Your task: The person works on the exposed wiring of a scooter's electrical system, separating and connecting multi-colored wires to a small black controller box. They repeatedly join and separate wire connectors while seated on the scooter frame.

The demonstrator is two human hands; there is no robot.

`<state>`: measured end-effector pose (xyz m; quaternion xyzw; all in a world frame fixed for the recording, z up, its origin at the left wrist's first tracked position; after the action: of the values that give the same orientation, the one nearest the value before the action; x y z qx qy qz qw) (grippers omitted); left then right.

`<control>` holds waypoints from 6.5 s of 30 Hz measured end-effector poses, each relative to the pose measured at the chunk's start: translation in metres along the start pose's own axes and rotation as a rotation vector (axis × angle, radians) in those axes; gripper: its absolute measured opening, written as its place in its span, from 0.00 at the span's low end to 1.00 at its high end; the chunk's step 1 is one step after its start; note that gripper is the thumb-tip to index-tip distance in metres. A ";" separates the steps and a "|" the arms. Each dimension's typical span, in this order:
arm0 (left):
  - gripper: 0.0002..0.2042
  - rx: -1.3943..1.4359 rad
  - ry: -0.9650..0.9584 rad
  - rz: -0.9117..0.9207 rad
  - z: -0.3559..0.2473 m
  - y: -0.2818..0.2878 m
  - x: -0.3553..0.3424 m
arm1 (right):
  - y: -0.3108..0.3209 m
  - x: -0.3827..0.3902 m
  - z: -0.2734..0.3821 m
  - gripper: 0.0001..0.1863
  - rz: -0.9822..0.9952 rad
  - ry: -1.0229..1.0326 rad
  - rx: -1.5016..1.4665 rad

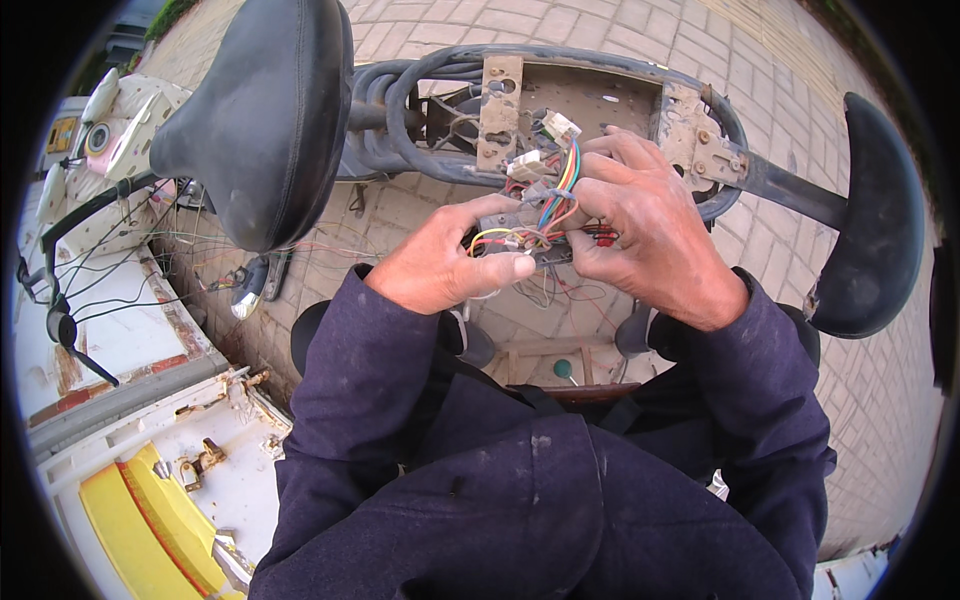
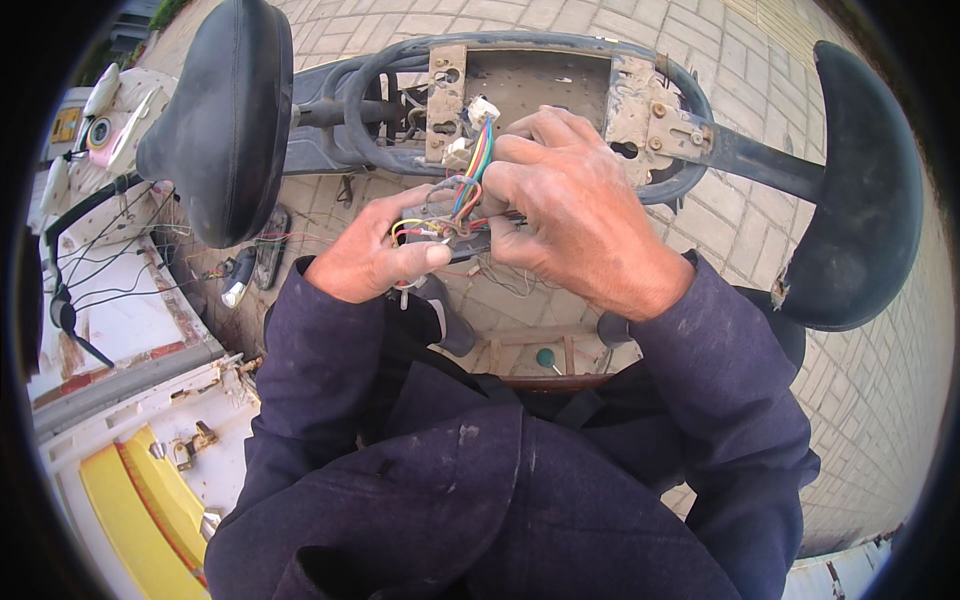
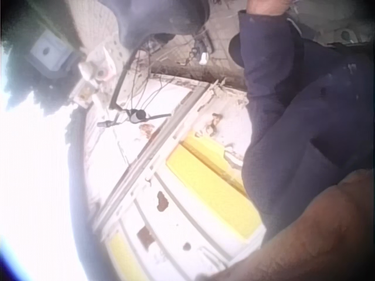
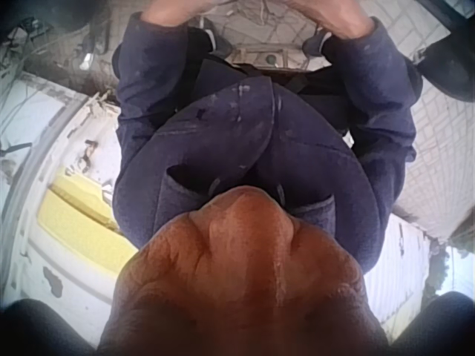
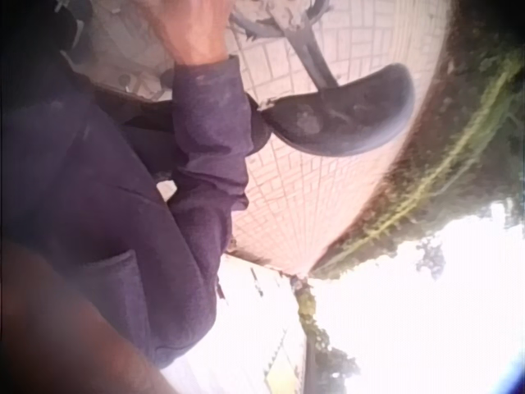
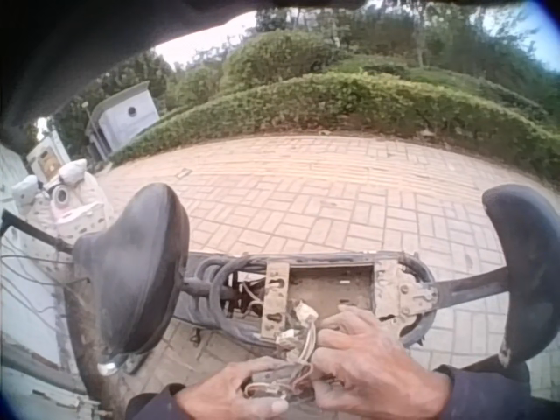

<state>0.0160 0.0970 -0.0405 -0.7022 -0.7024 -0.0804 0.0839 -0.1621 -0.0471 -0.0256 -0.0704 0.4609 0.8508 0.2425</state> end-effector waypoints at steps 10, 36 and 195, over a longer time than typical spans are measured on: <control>0.32 -0.061 0.026 -0.024 -0.006 0.002 -0.001 | 0.011 0.001 -0.005 0.07 0.023 -0.045 0.007; 0.36 0.173 0.038 0.083 0.007 0.025 0.001 | 0.013 -0.008 -0.011 0.06 0.039 -0.304 -0.416; 0.14 -0.914 -0.653 -0.561 -0.061 -0.047 -0.008 | 0.021 -0.012 -0.009 0.12 0.072 -0.409 -0.902</control>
<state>-0.0305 0.0755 0.0169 -0.4444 -0.7439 -0.1730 -0.4682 -0.1623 -0.0678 -0.0108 0.0158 -0.0080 0.9697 0.2437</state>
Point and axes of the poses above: each hand's wrist, its own x-axis away from the middle knuckle, its own y-axis out of the back of the hand, z = x × y, the point moved 1 cm from there along -x, towards the middle knuckle, and after that the axes turned 7 degrees about -y, right-handed, at the moved point
